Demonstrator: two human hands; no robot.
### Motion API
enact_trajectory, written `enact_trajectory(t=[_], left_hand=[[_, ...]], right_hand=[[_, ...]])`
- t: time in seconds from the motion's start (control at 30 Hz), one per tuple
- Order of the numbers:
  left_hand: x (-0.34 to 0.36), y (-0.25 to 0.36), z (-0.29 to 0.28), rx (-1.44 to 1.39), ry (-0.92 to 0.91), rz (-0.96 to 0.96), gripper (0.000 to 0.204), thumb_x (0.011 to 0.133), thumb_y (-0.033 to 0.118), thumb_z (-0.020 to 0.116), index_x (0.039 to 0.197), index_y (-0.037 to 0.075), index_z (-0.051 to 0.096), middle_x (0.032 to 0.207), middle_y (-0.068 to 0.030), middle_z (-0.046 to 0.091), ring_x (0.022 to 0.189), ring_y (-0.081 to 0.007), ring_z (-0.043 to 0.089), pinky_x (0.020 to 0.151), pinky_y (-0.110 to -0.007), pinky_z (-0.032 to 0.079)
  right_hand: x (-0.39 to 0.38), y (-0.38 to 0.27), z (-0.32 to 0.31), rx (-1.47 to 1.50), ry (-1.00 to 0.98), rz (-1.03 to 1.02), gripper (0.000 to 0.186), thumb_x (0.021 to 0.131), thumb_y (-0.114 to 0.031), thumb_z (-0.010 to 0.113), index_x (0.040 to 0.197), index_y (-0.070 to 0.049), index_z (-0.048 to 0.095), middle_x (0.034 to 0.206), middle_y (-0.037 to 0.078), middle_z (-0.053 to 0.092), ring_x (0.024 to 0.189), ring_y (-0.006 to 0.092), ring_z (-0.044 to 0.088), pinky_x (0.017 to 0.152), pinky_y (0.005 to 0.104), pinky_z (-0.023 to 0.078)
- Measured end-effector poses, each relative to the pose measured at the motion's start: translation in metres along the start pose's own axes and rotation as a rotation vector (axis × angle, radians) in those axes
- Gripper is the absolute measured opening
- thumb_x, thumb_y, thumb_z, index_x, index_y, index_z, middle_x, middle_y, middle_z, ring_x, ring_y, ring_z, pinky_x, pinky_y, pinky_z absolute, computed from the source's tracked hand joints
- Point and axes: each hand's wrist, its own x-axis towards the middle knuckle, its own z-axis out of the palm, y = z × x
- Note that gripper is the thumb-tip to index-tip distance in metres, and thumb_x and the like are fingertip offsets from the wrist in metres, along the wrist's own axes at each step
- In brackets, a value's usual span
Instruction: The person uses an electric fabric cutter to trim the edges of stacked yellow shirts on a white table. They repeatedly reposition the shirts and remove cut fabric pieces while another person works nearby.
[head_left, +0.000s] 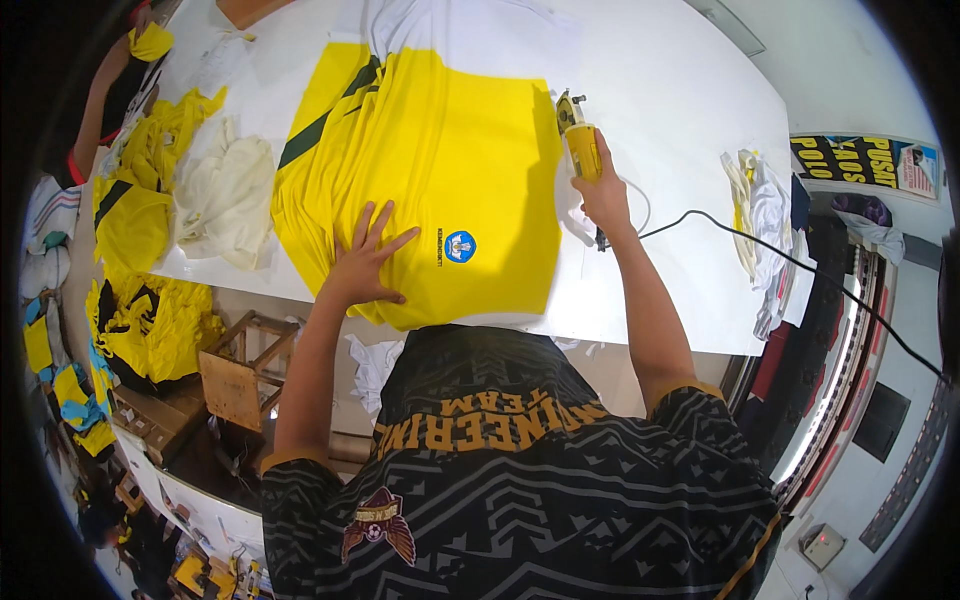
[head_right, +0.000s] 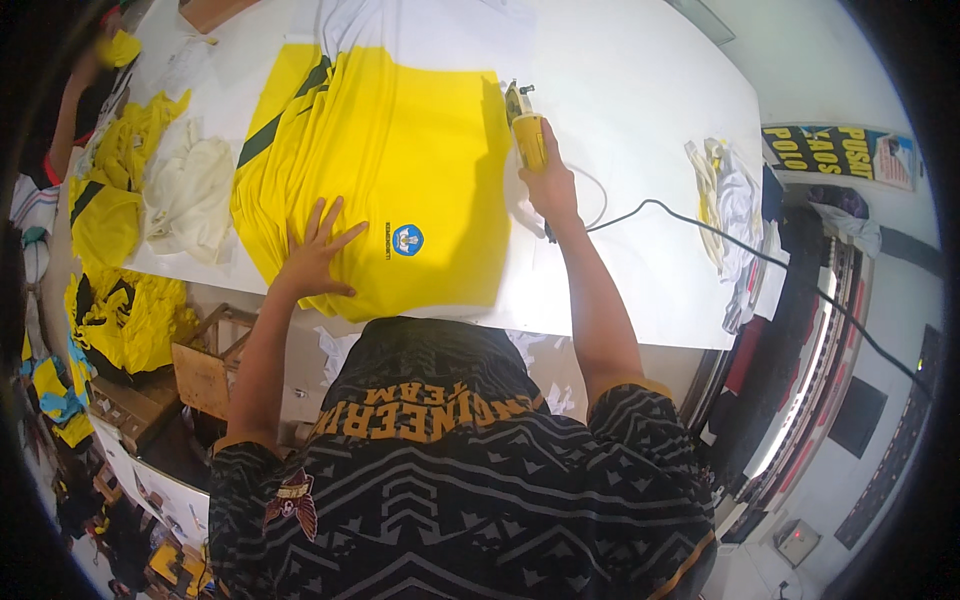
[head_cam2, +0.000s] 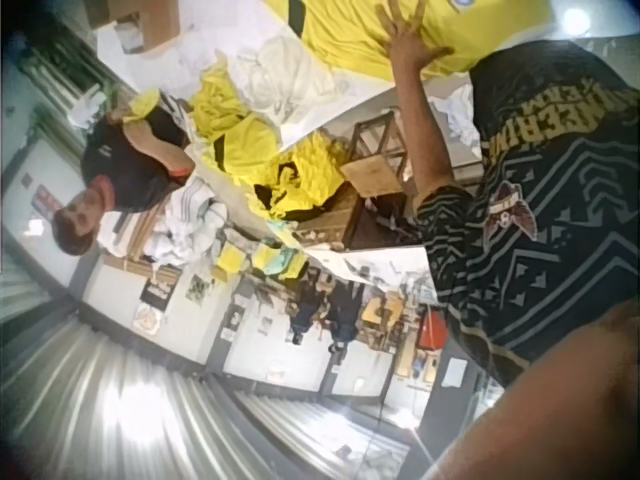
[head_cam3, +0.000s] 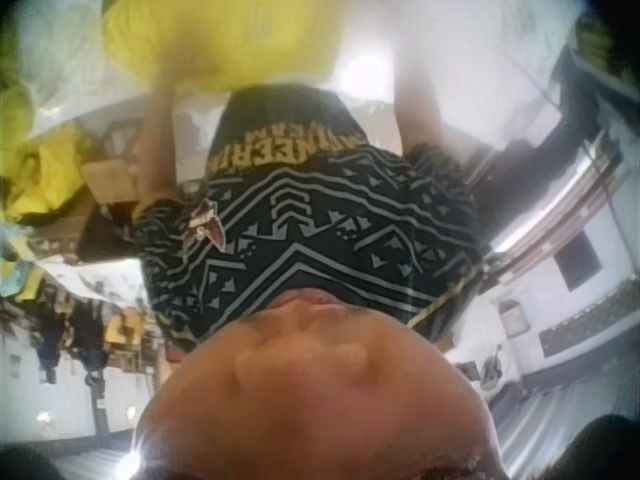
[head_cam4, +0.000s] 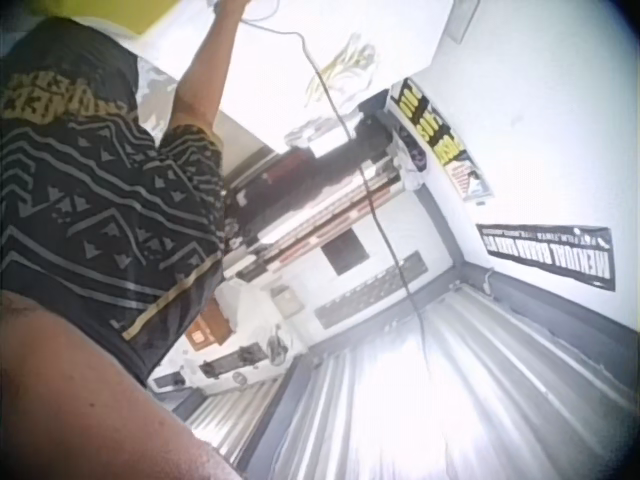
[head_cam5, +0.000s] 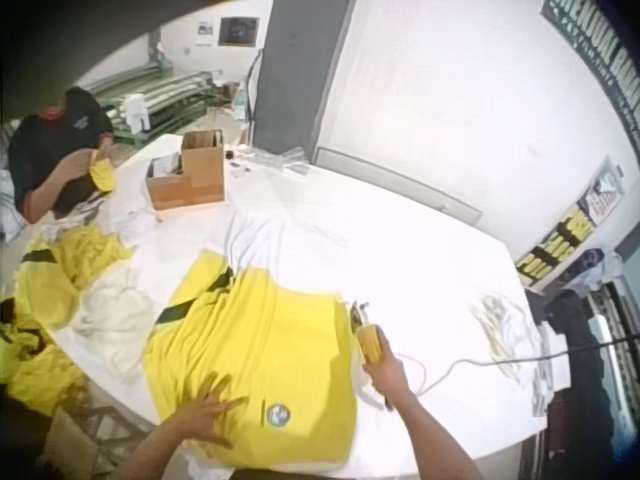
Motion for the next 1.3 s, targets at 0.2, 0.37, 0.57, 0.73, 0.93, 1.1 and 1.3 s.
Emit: enact_trajectory(t=[0.2, 0.37, 0.57, 0.73, 0.93, 1.1, 1.3], left_hand=[[0.0, 0.001, 0.0, 0.007, 0.009, -0.014, 0.136, 0.049, 0.055, 0.101, 0.169, 0.05, 0.038, 0.188, -0.0039, 0.0, 0.172, -0.0369, -0.007, 0.124, -0.086, -0.002], [-0.002, 0.003, -0.007, -0.024, -0.057, -0.058, 0.135, 0.049, 0.054, 0.101, 0.168, 0.051, 0.04, 0.188, -0.0034, 0.001, 0.172, -0.0372, -0.008, 0.125, -0.085, -0.002], [0.003, 0.01, -0.01, -0.018, -0.124, -0.107, 0.132, 0.051, 0.057, 0.101, 0.168, 0.052, 0.04, 0.188, -0.0065, 0.0, 0.172, -0.0388, -0.009, 0.125, -0.083, -0.008], [-0.001, 0.012, -0.01, 0.012, -0.178, -0.157, 0.129, 0.055, 0.057, 0.101, 0.167, 0.059, 0.036, 0.188, -0.0031, -0.003, 0.171, -0.0381, -0.011, 0.124, -0.086, -0.001], [-0.001, 0.01, -0.012, 0.072, -0.212, -0.152, 0.126, 0.059, 0.058, 0.1, 0.167, 0.059, 0.036, 0.188, -0.0041, -0.005, 0.171, -0.0387, -0.012, 0.124, -0.085, -0.005], [0.003, 0.01, -0.02, 0.082, -0.19, -0.134, 0.126, 0.057, 0.056, 0.1, 0.168, 0.054, 0.04, 0.188, -0.0066, -0.003, 0.171, -0.0389, -0.012, 0.125, -0.084, -0.004], [-0.004, -0.003, -0.014, 0.09, -0.095, -0.132, 0.135, 0.049, 0.056, 0.103, 0.169, 0.049, 0.041, 0.188, -0.0065, -0.002, 0.172, -0.0381, -0.01, 0.126, -0.082, -0.002]], right_hand=[[0.046, -0.018, -0.002, -0.039, -0.007, -0.022, 0.105, 0.092, -0.01, 0.068, 0.176, -0.042, 0.016, 0.137, 0.024, 0.073, 0.101, 0.0416, 0.074, 0.087, 0.047, 0.061], [0.092, -0.044, -0.006, -0.045, -0.031, -0.047, 0.104, 0.092, -0.013, 0.071, 0.176, -0.042, 0.017, 0.133, 0.026, 0.075, 0.115, 0.0474, 0.074, 0.099, 0.0513, 0.06], [0.193, -0.056, -0.006, -0.014, -0.001, -0.172, 0.103, 0.089, -0.019, 0.074, 0.175, -0.041, 0.022, 0.126, 0.025, 0.077, 0.101, 0.0456, 0.078, 0.091, 0.0504, 0.063], [0.279, -0.097, 0.009, 0.135, -0.003, -0.155, 0.101, 0.088, -0.022, 0.076, 0.175, -0.034, 0.026, 0.12, 0.024, 0.078, 0.069, 0.0337, 0.077, 0.067, 0.041, 0.066], [0.345, -0.113, 0.024, 0.255, 0.076, -0.114, 0.09, 0.088, -0.029, 0.079, 0.166, -0.013, 0.038, 0.117, 0.026, 0.077, 0.069, 0.0309, 0.079, 0.065, 0.0398, 0.067], [0.33, -0.073, 0.025, 0.249, 0.128, -0.133, 0.085, 0.089, -0.031, 0.08, 0.162, -0.011, 0.042, 0.109, 0.025, 0.078, 0.071, 0.0328, 0.08, 0.068, 0.0439, 0.066], [0.172, 0.003, 0.006, 0.267, 0.091, -0.039, 0.088, 0.09, -0.03, 0.078, 0.167, -0.018, 0.038, 0.099, 0.02, 0.079, 0.072, 0.0315, 0.078, 0.071, 0.0443, 0.062]])
